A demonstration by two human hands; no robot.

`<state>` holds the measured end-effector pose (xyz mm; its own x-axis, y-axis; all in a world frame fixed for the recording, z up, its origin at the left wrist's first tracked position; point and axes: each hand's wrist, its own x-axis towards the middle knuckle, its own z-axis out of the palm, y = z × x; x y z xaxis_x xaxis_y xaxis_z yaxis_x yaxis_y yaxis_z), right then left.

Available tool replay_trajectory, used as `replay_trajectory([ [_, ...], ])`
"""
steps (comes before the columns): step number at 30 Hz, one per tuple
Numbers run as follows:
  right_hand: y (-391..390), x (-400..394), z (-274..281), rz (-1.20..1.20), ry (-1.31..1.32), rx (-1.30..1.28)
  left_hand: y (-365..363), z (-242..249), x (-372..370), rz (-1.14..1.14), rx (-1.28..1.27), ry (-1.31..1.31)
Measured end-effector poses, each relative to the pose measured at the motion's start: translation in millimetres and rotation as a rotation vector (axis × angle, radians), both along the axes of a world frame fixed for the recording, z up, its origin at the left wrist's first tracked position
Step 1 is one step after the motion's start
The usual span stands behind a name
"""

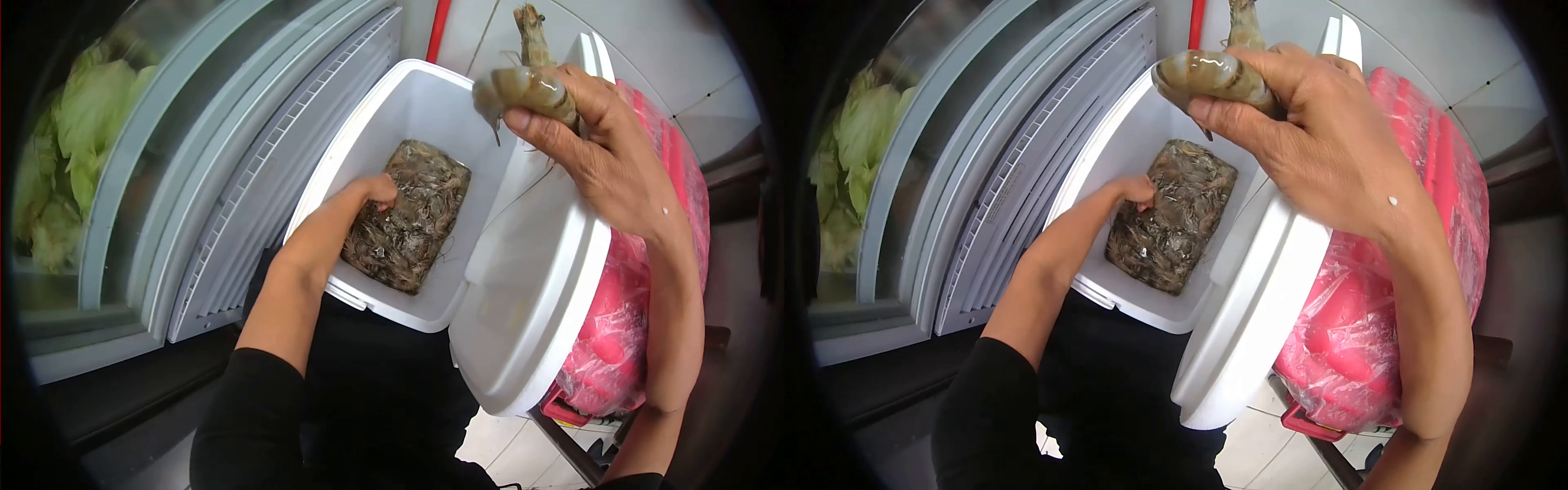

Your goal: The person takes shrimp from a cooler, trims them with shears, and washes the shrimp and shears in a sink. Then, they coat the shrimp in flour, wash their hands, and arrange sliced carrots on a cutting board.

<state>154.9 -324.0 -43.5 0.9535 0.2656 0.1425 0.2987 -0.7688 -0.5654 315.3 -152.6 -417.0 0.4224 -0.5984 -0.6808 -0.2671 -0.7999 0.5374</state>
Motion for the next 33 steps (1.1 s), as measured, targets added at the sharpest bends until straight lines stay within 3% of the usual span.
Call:
replay_trajectory([
  [1,-0.3,0.2,-1.0,-0.014,0.001,0.010,-0.2,3.7,3.3,0.192,-0.140,0.150],
  [2,-0.1,0.4,-0.8,-0.028,-0.003,0.019,-2.2,7.3,4.6,0.191,-0.144,0.145],
  [4,1.5,-0.8,1.2,-0.044,0.003,0.009,-8.0,36.4,0.2,0.506,-0.336,0.488],
  [6,1.0,-2.6,3.9,-0.064,0.006,-0.005,-6.6,56.7,4.6,0.468,-0.475,0.601],
  [8,0.4,-0.8,5.9,-0.042,0.003,-0.073,-1.3,94.4,8.6,0.571,-0.719,0.836],
  [9,0.5,0.3,4.1,-0.046,-0.001,-0.073,-2.3,107.4,8.2,0.631,-0.822,0.819],
  [11,-1.3,2.0,0.5,-0.016,-0.226,-0.180,-1.9,134.2,8.0,0.677,-0.943,0.886],
  [13,0.2,0.2,3.5,-0.026,-0.233,-0.201,-1.0,155.3,9.7,0.699,-1.139,1.051],
  [18,5.0,10.6,5.2,-0.055,-0.183,-0.152,24.9,224.7,-5.7,0.823,-1.232,0.959],
  [24,33.8,36.3,0.1,-0.130,-0.201,0.052,80.3,348.3,-68.0,1.195,-1.257,0.294],
  [28,57.0,52.8,5.2,-0.349,0.203,1.244,106.6,419.8,-114.5,1.326,-1.283,0.200],
  [33,60.2,-9.0,91.2,-0.717,0.324,1.327,86.9,514.1,-162.7,1.288,-1.261,0.372],
])
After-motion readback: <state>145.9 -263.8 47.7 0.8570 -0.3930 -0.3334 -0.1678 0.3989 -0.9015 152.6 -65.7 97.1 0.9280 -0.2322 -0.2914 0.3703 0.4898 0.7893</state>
